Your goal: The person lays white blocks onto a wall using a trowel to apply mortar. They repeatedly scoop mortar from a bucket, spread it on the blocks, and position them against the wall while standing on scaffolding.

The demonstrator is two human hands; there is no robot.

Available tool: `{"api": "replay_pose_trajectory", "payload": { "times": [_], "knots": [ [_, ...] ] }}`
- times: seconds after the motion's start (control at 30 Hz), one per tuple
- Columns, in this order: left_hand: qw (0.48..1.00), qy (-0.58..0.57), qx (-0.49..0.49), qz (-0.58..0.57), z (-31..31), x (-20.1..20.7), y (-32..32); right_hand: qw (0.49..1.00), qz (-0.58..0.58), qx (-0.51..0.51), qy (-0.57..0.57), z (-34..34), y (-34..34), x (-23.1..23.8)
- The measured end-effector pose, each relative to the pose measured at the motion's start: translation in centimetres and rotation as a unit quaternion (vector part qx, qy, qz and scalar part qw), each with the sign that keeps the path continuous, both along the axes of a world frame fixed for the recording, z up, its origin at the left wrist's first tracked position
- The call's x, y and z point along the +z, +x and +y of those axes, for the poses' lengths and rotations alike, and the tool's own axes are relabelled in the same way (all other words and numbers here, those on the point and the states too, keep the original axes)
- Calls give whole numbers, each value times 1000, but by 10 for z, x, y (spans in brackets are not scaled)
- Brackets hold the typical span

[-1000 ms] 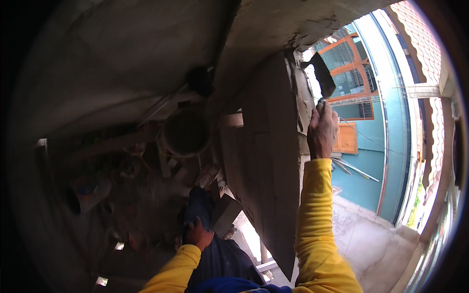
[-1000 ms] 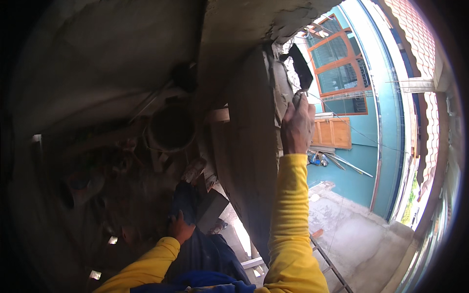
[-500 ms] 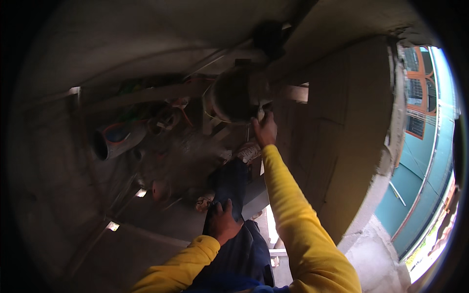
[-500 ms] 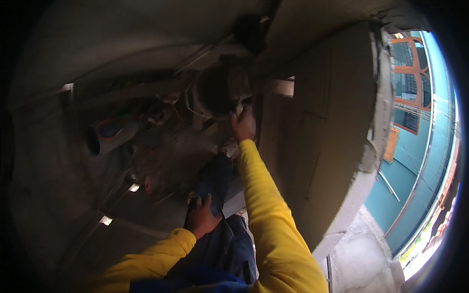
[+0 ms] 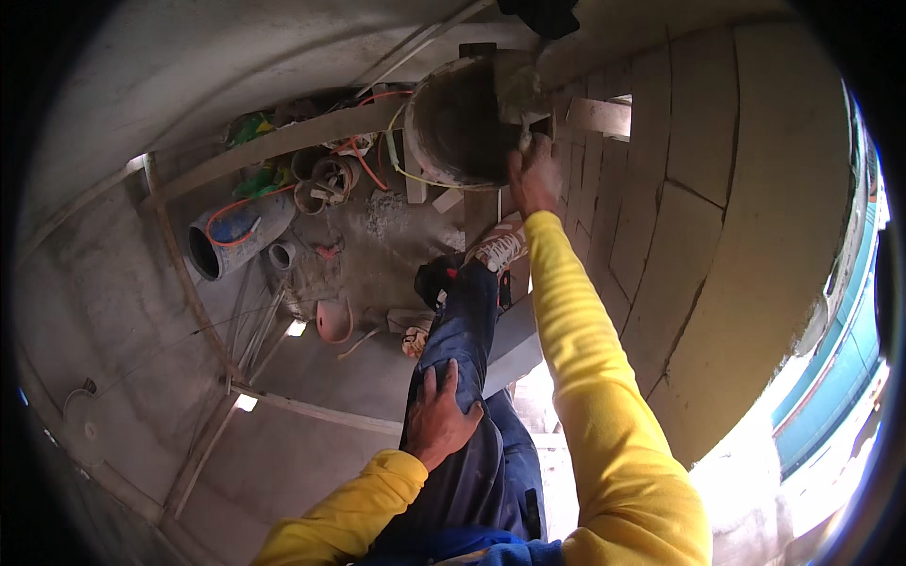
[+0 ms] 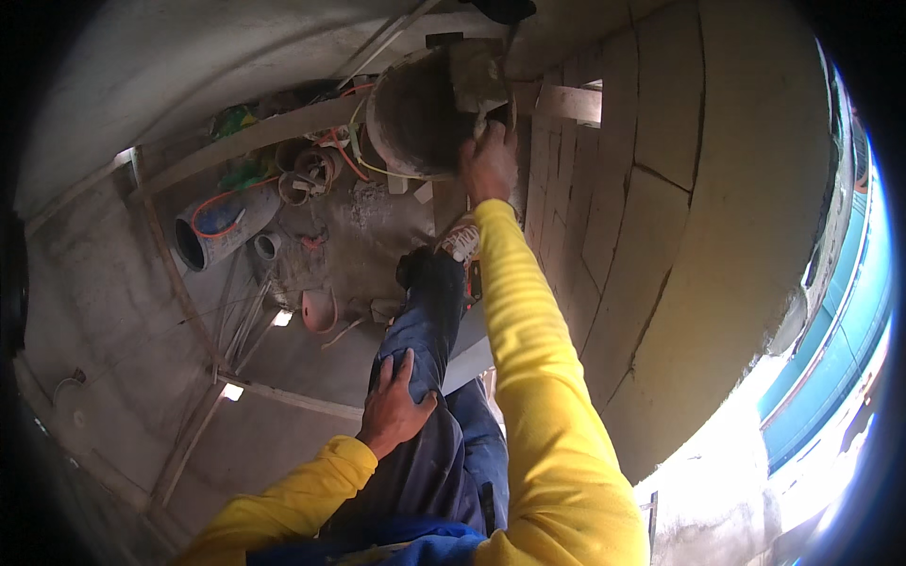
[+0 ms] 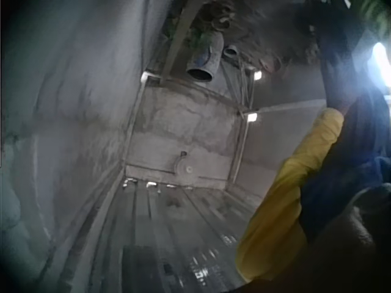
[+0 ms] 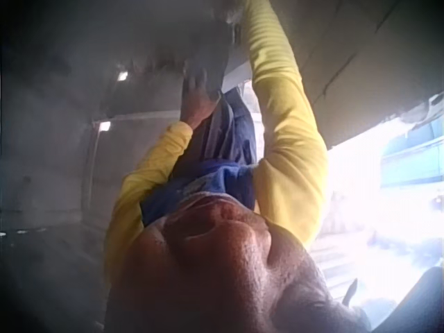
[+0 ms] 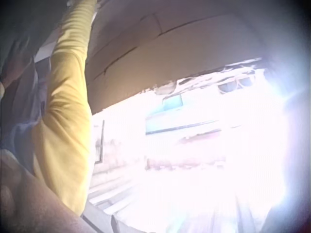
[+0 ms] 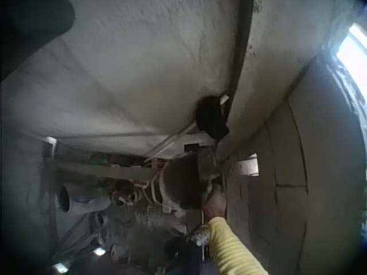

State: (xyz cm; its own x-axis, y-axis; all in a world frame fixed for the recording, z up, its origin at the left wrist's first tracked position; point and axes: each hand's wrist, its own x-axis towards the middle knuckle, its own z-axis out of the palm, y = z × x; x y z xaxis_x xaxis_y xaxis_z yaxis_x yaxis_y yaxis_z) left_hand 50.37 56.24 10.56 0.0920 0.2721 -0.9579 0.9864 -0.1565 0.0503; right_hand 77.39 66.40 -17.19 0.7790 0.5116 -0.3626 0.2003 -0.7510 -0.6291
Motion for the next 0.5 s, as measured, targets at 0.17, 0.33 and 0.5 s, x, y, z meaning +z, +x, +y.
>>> {"api": "replay_pose_trajectory", "payload": {
  "times": [0.17, 0.33, 0.5],
  "knots": [
    [1000, 8, -19, -5, 0, -3, 4, 983, 8, 135, -127, -15, 12, 14],
    [1000, 4, -20, -13, 0, -7, 2, 955, -33, 244, -167, 45, 31, -42],
    [998, 8, -20, -57, 1, -12, -5, 946, 22, 284, -157, 69, 26, -79]
  ]
}}
